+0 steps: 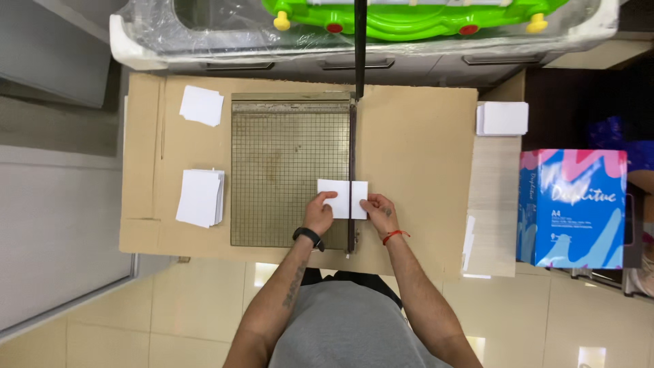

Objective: The person repeatedly folds small white paper sheets in half and cuts them using a paper trimmer. The cut pieces are stacked on the table next to the trimmer.

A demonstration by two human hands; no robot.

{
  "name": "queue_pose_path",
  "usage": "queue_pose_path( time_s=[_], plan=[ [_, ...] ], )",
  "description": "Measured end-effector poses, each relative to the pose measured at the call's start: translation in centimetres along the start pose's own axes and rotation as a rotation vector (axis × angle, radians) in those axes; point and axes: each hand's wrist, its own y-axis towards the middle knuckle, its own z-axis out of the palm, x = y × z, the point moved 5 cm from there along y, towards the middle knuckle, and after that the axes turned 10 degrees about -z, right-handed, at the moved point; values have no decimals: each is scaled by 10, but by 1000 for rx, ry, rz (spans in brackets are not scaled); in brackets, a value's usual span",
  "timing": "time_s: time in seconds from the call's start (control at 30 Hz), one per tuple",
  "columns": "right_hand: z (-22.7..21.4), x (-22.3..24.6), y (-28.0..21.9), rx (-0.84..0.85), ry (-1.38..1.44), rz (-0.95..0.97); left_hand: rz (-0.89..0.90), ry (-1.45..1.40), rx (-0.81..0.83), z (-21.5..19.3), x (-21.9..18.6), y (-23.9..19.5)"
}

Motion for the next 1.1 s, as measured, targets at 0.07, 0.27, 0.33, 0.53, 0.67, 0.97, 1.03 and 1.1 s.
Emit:
queue_pose_path(
  time_s=[0.07, 0.27, 0.33, 0.53, 0.67, 0.97, 1.03, 1.1],
  plan=[
    [-1, -4, 12, -9, 77, 13, 26, 24, 10, 8, -14, 5],
    [-6, 42, 73, -126, -70, -53, 377, 342, -383, -9, -83, 23],
    [-3, 66, 97, -132, -84, -33, 409, 401, -443, -24, -123, 32],
    [4, 101, 159, -232, -67, -91, 575, 610, -552, -36, -178, 72],
    [6, 77, 168, -351, -4, -93, 630, 612, -589, -35, -188, 72],
    [45, 53, 125, -586, 668, 23, 712, 556, -636, -37, -191, 69],
    [44, 54, 125, -594, 652, 16, 708, 554, -631, -38, -192, 67],
    [43, 57, 122, -601, 637, 7, 705, 553, -626, -39, -193, 65]
  ],
)
